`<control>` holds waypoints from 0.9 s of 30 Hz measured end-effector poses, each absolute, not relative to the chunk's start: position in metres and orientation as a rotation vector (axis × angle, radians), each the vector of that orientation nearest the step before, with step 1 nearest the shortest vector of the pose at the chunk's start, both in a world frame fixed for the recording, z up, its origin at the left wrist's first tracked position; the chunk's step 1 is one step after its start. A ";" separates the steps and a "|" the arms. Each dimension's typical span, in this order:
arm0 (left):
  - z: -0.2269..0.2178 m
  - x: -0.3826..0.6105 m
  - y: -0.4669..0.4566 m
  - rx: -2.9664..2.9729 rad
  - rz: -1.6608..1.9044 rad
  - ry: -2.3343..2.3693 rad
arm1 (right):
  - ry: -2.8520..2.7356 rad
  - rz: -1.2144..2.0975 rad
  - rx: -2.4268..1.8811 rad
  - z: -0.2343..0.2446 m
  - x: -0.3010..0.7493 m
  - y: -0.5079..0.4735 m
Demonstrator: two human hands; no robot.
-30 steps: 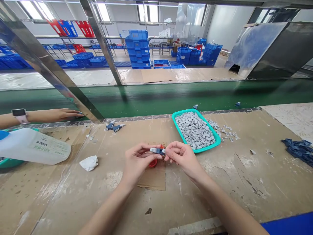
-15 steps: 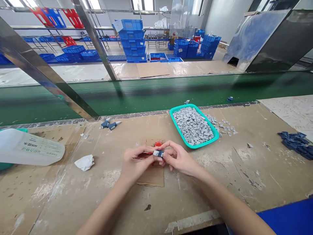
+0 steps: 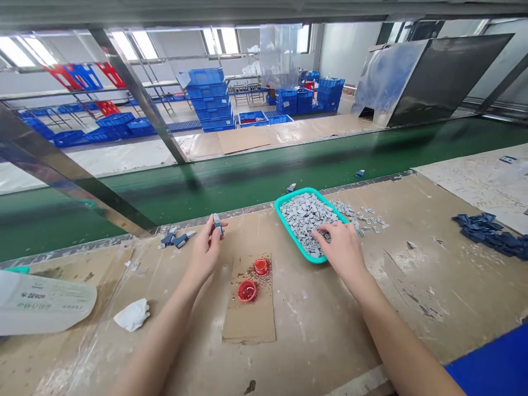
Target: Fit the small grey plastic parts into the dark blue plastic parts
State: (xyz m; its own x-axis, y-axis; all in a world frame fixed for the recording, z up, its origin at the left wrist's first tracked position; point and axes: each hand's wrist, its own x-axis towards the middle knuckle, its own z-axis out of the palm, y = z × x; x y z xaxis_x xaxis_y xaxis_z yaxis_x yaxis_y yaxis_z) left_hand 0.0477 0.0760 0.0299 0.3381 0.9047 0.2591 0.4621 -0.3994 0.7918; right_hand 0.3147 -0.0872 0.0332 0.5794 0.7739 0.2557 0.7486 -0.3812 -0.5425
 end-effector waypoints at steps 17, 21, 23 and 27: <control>-0.014 0.081 0.191 2.541 1.050 1.582 | -1.336 -0.113 -2.097 0.015 0.315 -0.072; -0.010 0.083 0.187 2.566 1.079 1.517 | -1.255 0.096 -1.857 0.033 0.300 -0.078; -0.009 0.084 0.186 2.546 1.094 1.506 | -1.197 0.270 -1.737 0.040 0.282 -0.083; -0.011 0.085 0.186 2.479 1.121 1.512 | -1.091 0.788 -1.503 0.041 0.237 -0.090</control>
